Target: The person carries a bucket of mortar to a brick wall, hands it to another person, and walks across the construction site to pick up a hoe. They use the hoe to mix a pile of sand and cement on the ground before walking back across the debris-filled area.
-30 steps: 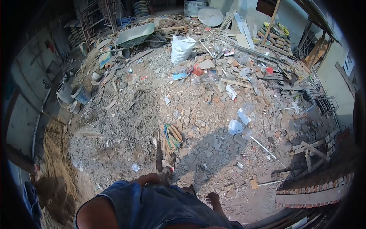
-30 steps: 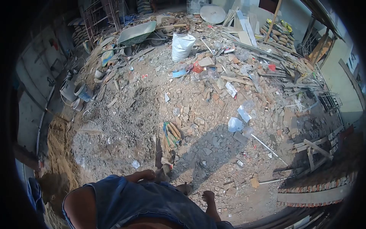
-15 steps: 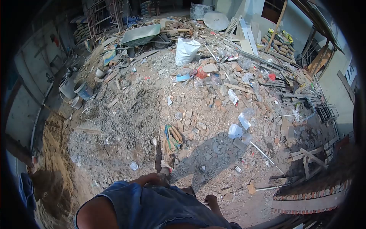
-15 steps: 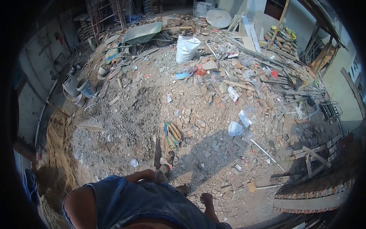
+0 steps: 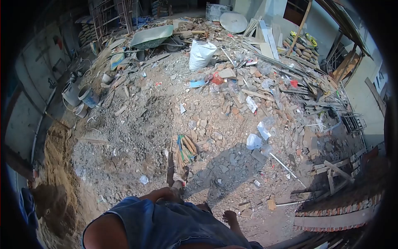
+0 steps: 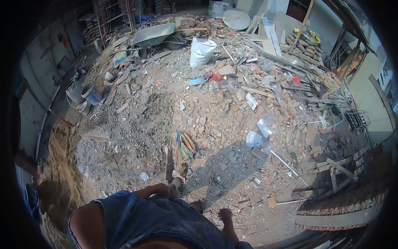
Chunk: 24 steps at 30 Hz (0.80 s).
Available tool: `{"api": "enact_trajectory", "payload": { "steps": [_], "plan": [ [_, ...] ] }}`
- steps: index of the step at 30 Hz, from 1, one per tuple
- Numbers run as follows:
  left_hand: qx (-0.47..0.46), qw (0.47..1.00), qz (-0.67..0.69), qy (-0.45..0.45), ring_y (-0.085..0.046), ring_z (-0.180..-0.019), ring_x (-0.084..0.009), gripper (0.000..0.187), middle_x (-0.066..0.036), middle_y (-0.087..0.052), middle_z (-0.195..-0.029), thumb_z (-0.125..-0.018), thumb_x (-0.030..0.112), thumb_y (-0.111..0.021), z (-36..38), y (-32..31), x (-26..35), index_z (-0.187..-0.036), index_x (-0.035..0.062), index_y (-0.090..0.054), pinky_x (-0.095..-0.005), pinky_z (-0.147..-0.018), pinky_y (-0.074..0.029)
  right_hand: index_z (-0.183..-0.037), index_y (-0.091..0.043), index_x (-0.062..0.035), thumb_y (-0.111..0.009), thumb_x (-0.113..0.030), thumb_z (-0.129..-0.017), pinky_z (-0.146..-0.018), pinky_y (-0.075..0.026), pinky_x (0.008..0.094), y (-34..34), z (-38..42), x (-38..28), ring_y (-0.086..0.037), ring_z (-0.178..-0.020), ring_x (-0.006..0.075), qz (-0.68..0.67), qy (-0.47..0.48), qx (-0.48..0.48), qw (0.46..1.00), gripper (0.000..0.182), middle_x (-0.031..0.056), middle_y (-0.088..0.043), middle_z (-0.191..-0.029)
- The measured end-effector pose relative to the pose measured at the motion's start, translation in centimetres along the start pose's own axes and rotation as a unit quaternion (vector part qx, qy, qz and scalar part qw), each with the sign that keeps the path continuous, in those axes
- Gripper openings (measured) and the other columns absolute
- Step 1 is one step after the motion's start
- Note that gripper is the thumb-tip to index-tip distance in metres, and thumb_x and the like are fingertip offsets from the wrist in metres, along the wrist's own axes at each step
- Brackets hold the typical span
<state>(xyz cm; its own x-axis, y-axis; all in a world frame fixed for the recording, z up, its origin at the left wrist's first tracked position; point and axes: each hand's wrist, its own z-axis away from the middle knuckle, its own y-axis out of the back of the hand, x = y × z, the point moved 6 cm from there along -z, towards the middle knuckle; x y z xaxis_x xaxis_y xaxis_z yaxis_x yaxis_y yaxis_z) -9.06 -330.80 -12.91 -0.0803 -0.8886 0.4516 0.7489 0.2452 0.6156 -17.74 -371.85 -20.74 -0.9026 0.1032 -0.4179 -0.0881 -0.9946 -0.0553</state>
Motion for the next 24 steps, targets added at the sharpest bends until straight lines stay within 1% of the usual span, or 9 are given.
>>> {"api": "enact_trajectory", "payload": {
  "steps": [2, 11, 16, 18, 19, 21, 22, 23, 24],
  "plan": [
    [0.004, 0.998, 0.027, 0.054, -0.058, -0.068, -0.0232, 0.033, -0.013, -0.060, -0.078, -0.069, 0.035, -0.050, -0.5, -0.5, -1.1, -0.082, 0.0069, -0.061, -0.0330, -0.063, -0.045, -0.081, -0.050, -0.0098, -0.048, -0.017, -0.076, -0.042, -0.039, 0.0289, -0.4, 1.0, -0.3, -0.054, -0.053, 0.0169, 0.019, 0.010, 0.021, 1.000, 0.008, 0.0062, -0.056, -0.069],
    [-0.007, 0.988, 0.110, 0.104, -0.058, -0.070, -0.0248, 0.033, -0.013, -0.060, -0.078, -0.069, 0.035, -0.052, 0.5, -1.0, -1.9, -0.083, 0.0069, -0.060, -0.0336, -0.065, -0.044, -0.074, -0.050, -0.0111, -0.047, -0.013, -0.075, -0.039, -0.036, 0.0275, -0.9, 1.5, 0.3, -0.050, -0.047, 0.0150, 0.016, 0.008, 0.034, 0.999, 0.003, 0.0040, -0.053, -0.062],
    [0.014, 0.990, 0.110, 0.082, -0.057, -0.075, -0.0265, 0.036, -0.015, -0.059, -0.081, -0.066, 0.036, -0.052, 1.2, 0.1, -0.5, -0.087, 0.0068, -0.059, -0.0347, -0.068, -0.043, -0.071, -0.051, -0.0101, -0.047, -0.013, -0.075, -0.039, -0.037, 0.0271, -0.6, 1.6, -0.1, -0.052, -0.048, 0.0143, 0.032, 0.009, 0.025, 0.999, 0.006, 0.0035, -0.053, -0.062],
    [0.004, 0.987, 0.136, 0.088, -0.056, -0.080, -0.0283, 0.038, -0.017, -0.058, -0.085, -0.065, 0.035, -0.051, 1.0, -0.4, -1.1, -0.089, 0.0067, -0.059, -0.0356, -0.071, -0.042, -0.070, -0.051, -0.0092, -0.047, -0.013, -0.075, -0.039, -0.039, 0.0267, -0.5, -0.5, 1.1, -0.053, -0.049, 0.0138, -0.019, 0.001, -0.060, 0.998, 0.008, 0.0034, -0.054, -0.063],
    [0.008, 0.986, 0.136, 0.100, -0.056, -0.080, -0.0281, 0.038, -0.017, -0.058, -0.086, -0.065, 0.035, -0.052, 0.3, -1.2, -2.1, -0.089, 0.0069, -0.059, -0.0356, -0.071, -0.042, -0.070, -0.051, -0.0085, -0.048, -0.012, -0.075, -0.039, -0.040, 0.0264, -0.5, 0.3, 0.7, -0.055, -0.050, 0.0141, 0.003, 0.012, -0.013, 1.000, 0.007, 0.0040, -0.054, -0.061],
    [0.012, 0.985, 0.134, 0.112, -0.056, -0.080, -0.0279, 0.038, -0.017, -0.058, -0.087, -0.064, 0.035, -0.052, 0.0, -1.8, -3.0, -0.089, 0.0072, -0.059, -0.0356, -0.071, -0.042, -0.071, -0.051, -0.0082, -0.049, -0.012, -0.074, -0.039, -0.040, 0.0267, -0.4, 0.5, 0.8, -0.055, -0.050, 0.0137, -0.007, 0.023, -0.049, 0.999, 0.006, 0.0035, -0.054, -0.060],
    [0.027, 0.986, 0.141, 0.085, -0.057, -0.073, -0.0245, 0.036, -0.015, -0.059, -0.080, -0.065, 0.036, -0.053, 0.2, -1.6, -2.7, -0.086, 0.0066, -0.059, -0.0341, -0.066, -0.043, -0.071, -0.052, -0.0079, -0.050, -0.011, -0.074, -0.040, -0.041, 0.0269, -0.6, 0.6, 0.9, -0.055, -0.050, 0.0134, -0.014, 0.035, -0.083, 0.996, 0.005, 0.0030, -0.053, -0.059],
    [0.041, 0.986, 0.148, 0.056, -0.057, -0.067, -0.0212, 0.035, -0.013, -0.059, -0.073, -0.067, 0.037, -0.053, 0.2, -1.3, -2.3, -0.083, 0.0059, -0.058, -0.0325, -0.062, -0.043, -0.070, -0.052, -0.0077, -0.051, -0.011, -0.072, -0.039, -0.041, 0.0279, -0.4, 1.5, 0.5, -0.054, -0.048, 0.0124, 0.054, 0.072, -0.025, 0.996, 0.005, 0.0013, -0.052, -0.057],
    [0.040, 0.987, 0.146, 0.056, -0.057, -0.067, -0.0212, 0.035, -0.013, -0.059, -0.073, -0.067, 0.037, -0.053, 0.2, -1.2, -2.1, -0.083, 0.0059, -0.058, -0.0325, -0.062, -0.043, -0.070, -0.052, -0.0077, -0.051, -0.011, -0.072, -0.039, -0.041, 0.0279, -0.2, 0.6, 1.4, -0.054, -0.048, 0.0124, 0.051, 0.072, -0.025, 0.996, 0.005, 0.0013, -0.052, -0.057]
  ]
}}
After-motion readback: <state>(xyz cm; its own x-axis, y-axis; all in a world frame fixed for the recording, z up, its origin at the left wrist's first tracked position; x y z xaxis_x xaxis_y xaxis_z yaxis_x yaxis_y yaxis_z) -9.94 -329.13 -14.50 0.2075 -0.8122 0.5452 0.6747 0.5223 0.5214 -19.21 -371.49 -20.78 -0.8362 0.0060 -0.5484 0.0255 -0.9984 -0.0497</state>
